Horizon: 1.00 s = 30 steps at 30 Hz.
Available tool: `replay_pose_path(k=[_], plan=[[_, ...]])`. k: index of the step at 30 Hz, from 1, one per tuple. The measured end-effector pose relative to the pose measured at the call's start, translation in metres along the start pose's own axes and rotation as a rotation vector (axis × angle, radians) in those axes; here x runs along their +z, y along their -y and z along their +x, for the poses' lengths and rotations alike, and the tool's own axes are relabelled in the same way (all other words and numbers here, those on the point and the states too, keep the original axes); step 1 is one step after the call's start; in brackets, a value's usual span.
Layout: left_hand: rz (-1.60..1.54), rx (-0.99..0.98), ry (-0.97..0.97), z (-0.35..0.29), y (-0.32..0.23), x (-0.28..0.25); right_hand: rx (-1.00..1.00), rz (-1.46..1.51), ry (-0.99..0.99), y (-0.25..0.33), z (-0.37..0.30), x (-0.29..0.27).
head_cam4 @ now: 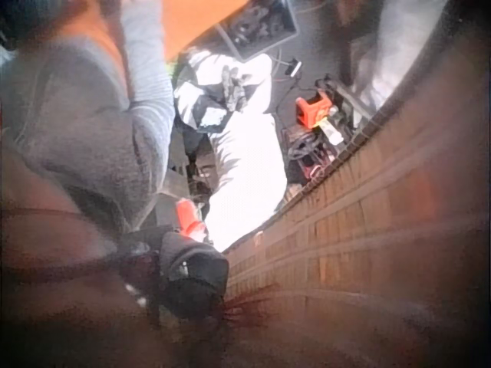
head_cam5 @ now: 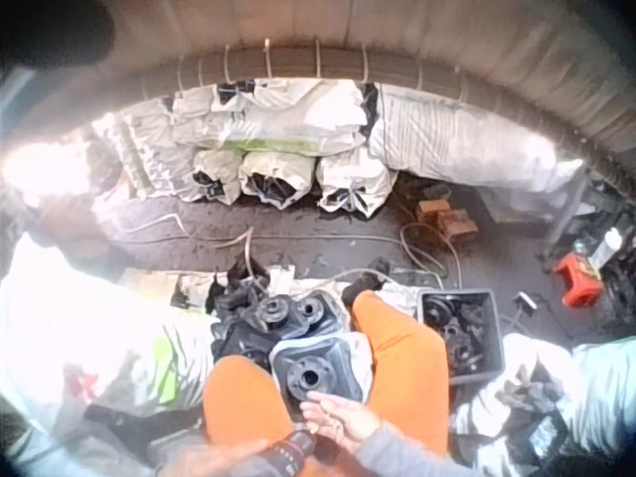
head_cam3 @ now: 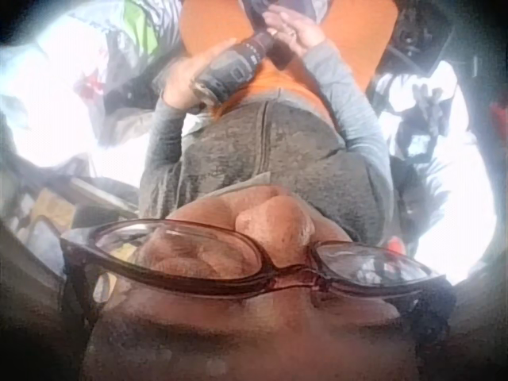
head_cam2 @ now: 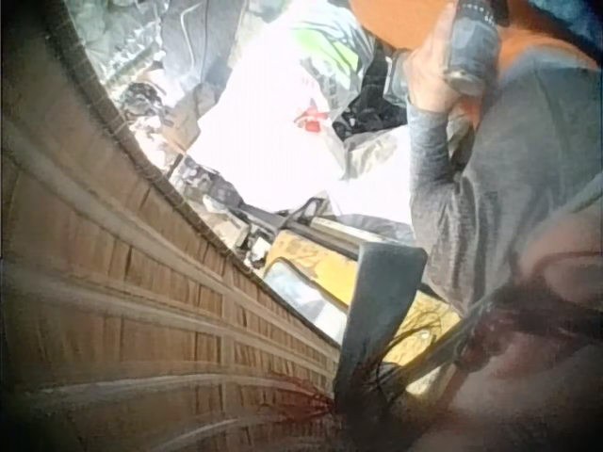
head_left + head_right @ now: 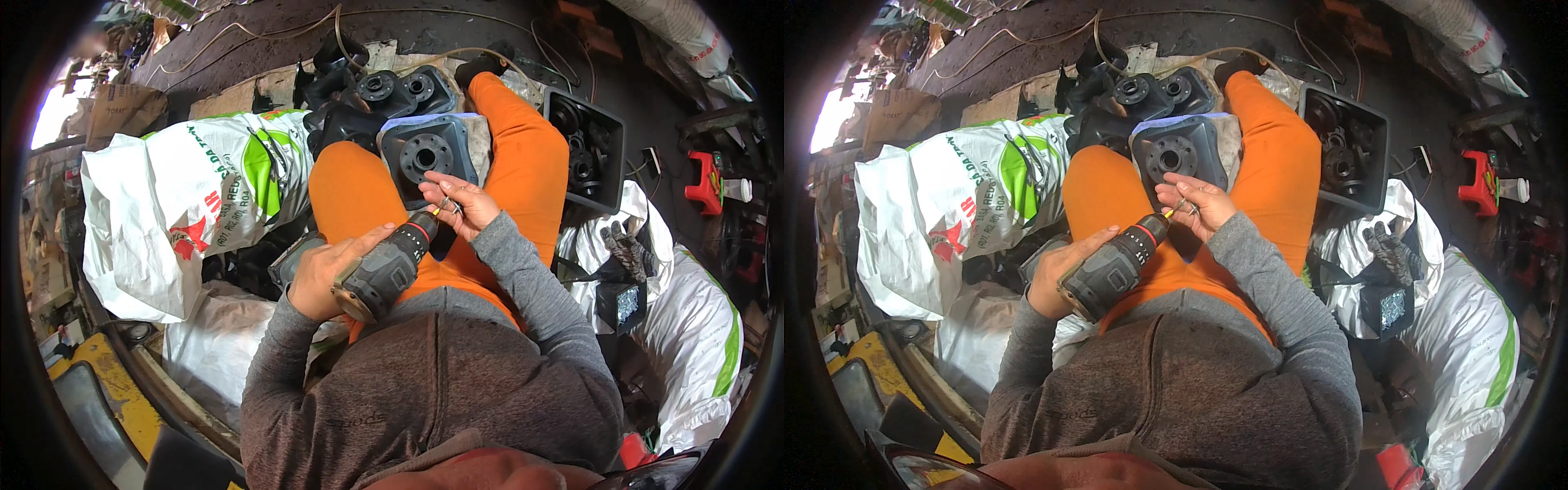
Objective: The person sits on the floor and uses a cordless impact driver to fasten screws into black mechanical housings resting on their lap. They repeatedly pick up screws, align them in the housing, and drive them in, then place the completed units into a nearby white bag.
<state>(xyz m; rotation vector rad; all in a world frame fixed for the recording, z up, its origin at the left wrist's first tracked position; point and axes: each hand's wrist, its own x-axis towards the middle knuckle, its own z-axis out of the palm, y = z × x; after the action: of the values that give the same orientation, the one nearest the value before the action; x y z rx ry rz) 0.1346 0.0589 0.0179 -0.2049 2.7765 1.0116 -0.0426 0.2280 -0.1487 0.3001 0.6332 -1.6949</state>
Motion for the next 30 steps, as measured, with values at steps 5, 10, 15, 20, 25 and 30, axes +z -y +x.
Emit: replay_pose_path(k=[5, 10, 15, 20, 25, 30], plan=[[-0.117, -0.041, -0.029, 0.002, -0.003, -0.002, -0.053, 0.042, -0.145, -0.002, -0.003, 0.013], [-0.022, 0.022, -0.122, 0.009, 0.008, -0.017, -0.124, 0.141, -0.309, -0.014, 0.022, -0.020], [-0.063, -0.018, -0.118, 0.032, 0.025, -0.025, -0.367, -0.161, -0.647, -0.013, 0.054, -0.027], [-0.099, -0.263, 0.011, 0.046, 0.040, -0.018, -0.303, -0.443, -0.699, -0.013, 0.073, -0.028], [-0.109, -0.314, 0.096, 0.059, 0.046, -0.017, -0.340, -0.511, -0.556, -0.012, 0.076, -0.038], [-0.056, -0.253, 0.123, 0.055, 0.034, -0.025, -0.432, -0.527, -0.435, -0.014, 0.053, -0.018]])
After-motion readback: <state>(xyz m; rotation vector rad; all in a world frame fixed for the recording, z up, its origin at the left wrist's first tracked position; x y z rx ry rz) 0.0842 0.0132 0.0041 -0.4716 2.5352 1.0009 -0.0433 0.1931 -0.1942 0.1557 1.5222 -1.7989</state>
